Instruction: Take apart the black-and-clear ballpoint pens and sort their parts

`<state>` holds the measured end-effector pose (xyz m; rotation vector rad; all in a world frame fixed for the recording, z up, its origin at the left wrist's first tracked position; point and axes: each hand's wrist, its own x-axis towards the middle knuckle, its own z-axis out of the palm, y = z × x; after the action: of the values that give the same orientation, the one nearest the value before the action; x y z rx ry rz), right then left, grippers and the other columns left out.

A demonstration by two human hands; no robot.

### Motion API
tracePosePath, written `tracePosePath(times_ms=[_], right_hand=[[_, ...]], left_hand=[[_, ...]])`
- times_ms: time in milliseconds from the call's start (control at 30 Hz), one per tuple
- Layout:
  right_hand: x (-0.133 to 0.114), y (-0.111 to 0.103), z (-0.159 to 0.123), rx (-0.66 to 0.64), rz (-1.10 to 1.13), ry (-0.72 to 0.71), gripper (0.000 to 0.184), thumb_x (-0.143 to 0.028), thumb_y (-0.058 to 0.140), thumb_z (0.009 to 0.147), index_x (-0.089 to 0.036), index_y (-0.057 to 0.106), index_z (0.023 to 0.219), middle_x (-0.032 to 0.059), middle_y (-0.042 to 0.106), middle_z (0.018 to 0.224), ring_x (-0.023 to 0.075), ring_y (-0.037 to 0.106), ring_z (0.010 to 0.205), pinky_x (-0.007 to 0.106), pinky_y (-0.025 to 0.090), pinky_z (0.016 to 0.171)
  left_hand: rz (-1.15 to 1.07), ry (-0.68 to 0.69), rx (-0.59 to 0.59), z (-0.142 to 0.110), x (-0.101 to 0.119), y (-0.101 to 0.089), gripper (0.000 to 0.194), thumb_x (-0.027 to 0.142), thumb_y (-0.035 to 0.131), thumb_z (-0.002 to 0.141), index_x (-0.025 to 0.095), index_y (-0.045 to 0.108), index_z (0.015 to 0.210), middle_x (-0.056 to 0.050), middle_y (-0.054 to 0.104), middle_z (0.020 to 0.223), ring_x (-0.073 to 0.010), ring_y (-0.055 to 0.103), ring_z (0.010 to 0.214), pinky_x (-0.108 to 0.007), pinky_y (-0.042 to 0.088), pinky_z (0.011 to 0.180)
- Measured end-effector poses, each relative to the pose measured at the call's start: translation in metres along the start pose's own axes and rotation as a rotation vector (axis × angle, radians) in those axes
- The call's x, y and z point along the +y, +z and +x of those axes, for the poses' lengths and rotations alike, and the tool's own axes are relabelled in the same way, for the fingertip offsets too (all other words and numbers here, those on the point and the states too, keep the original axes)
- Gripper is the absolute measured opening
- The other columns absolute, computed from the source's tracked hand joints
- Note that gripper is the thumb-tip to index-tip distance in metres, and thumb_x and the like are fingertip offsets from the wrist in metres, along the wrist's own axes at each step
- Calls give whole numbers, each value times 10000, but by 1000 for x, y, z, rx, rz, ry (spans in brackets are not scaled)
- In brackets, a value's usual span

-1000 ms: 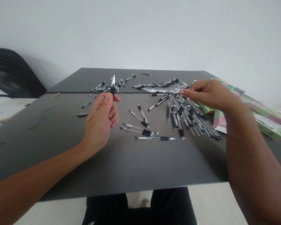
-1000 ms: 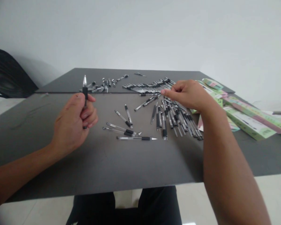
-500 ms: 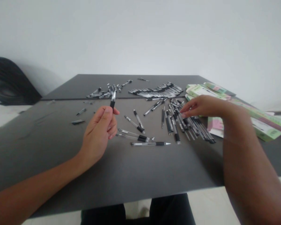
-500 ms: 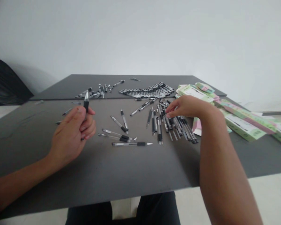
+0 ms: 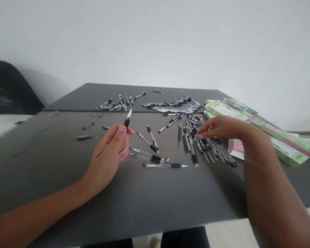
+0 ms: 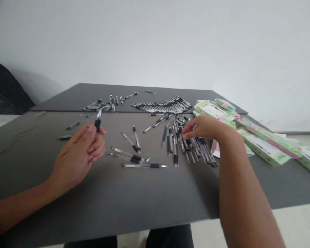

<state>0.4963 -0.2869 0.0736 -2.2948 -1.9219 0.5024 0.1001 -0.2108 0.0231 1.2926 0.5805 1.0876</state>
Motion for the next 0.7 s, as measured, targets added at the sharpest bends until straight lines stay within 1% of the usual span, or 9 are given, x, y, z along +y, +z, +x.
tracePosePath(times_ms=[100, 267, 367, 433, 533, 600, 700], right_hand=[[4, -4, -1, -4, -11, 18, 334, -529, 832, 756, -312, 914, 996, 53, 876, 947, 338, 809, 917, 446, 607, 842], [22, -13, -10, -17, -3, 172, 397, -480, 843, 741, -285, 907, 1080, 54, 875, 1000, 349, 800, 999, 447, 618, 917], [31, -16, -18, -70, 59, 237, 391, -452, 851, 721, -287, 907, 1070, 43, 877, 1064, 357, 794, 1076, 444, 611, 992], [35, -16, -21, -108, 93, 264, 374, -427, 849, 711, -289, 910, 1053, 43, 877, 1085, 365, 791, 1106, 441, 600, 1015], [34, -14, -22, -134, 88, 261, 336, -422, 845, 706, -298, 913, 1010, 49, 879, 1072, 378, 792, 1101, 456, 598, 990], [31, -11, -19, -150, 71, 244, 311, -435, 848, 697, -305, 913, 973, 42, 881, 1019, 377, 797, 1068, 460, 599, 965], [25, -6, -14, -176, 55, 231, 284, -456, 849, 688, -310, 910, 924, 22, 875, 915, 357, 804, 992, 435, 606, 903]], left_hand=[[1, -16, 5, -1, 0, 0, 333, 515, 728, 1008, 205, 657, 908, 88, 340, 602, -54, 272, 447, -152, 301, 416], [4, -54, 19, -3, 0, 0, 316, 492, 720, 1021, 199, 659, 921, 89, 352, 605, -57, 285, 455, -149, 321, 421], [17, -64, 26, -4, 0, 0, 319, 490, 707, 1031, 198, 660, 912, 87, 353, 604, -59, 289, 458, -149, 326, 424], [23, -65, 23, -5, 0, 0, 314, 486, 697, 1038, 199, 663, 915, 85, 353, 607, -61, 292, 463, -149, 327, 429], [22, -73, 16, -6, -1, 0, 312, 485, 690, 1042, 200, 665, 917, 83, 352, 610, -62, 287, 469, -151, 323, 433], [15, -76, 14, -6, -1, 0, 319, 491, 700, 1035, 199, 665, 911, 83, 353, 608, -62, 285, 471, -151, 319, 432], [12, -76, 5, -7, -1, 0, 327, 501, 715, 1025, 198, 670, 911, 83, 359, 609, -61, 286, 477, -151, 319, 432]])
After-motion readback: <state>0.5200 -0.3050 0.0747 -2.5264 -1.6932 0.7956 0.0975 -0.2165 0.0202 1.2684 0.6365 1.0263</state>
